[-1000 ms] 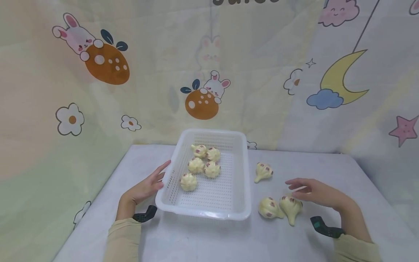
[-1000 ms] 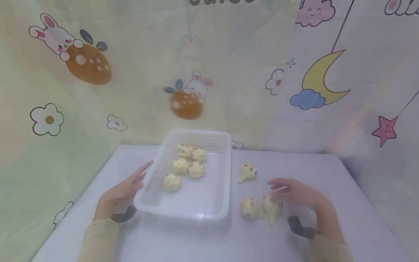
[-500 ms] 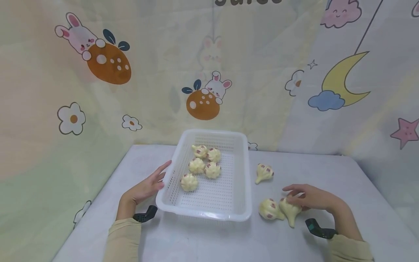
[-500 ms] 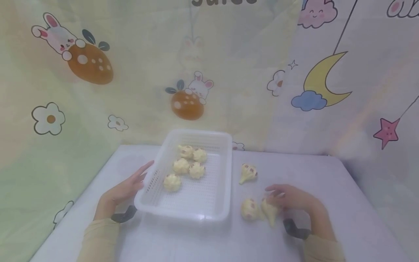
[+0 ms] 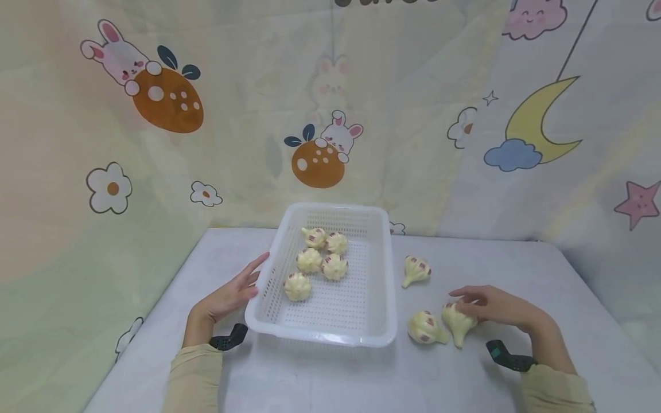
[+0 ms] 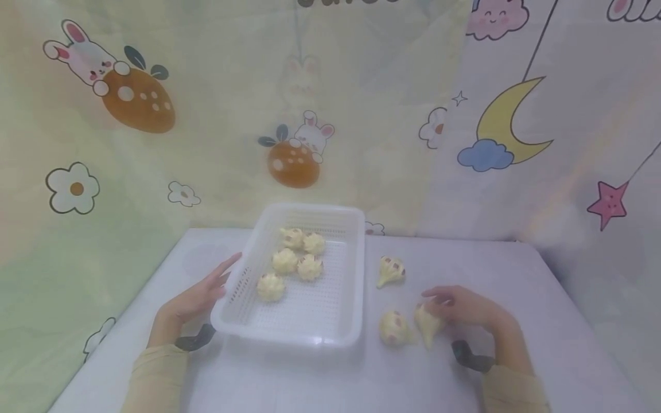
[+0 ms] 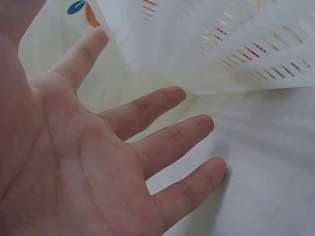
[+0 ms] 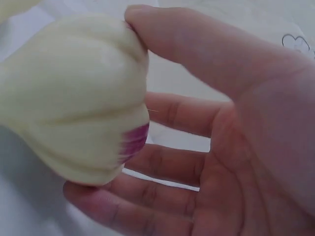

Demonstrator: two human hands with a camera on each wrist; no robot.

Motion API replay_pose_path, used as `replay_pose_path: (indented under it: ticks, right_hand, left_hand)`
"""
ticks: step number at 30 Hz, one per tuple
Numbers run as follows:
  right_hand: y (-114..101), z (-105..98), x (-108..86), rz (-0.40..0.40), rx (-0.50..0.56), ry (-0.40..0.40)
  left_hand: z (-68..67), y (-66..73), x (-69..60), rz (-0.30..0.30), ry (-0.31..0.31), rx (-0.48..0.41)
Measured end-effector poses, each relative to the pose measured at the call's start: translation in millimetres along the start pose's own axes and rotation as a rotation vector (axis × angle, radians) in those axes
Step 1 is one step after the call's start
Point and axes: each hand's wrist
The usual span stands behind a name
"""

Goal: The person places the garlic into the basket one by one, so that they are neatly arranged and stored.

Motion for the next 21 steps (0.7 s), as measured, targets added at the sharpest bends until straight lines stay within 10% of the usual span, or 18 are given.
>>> replay_pose_path:
  ticks: [21]
  right_hand:
    - [25, -8, -2.0, -0.07, 0.12, 0.068]
  left_hand:
    - [-0.2, -0.5, 0.6, 0.016, -0.006, 0.013]
Point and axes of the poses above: each hand's wrist, its own x-axis towards the middle knuckle, its own z-axis out of the palm, y = z × x, and after that the axes turned 9 degrees about y, right-handed
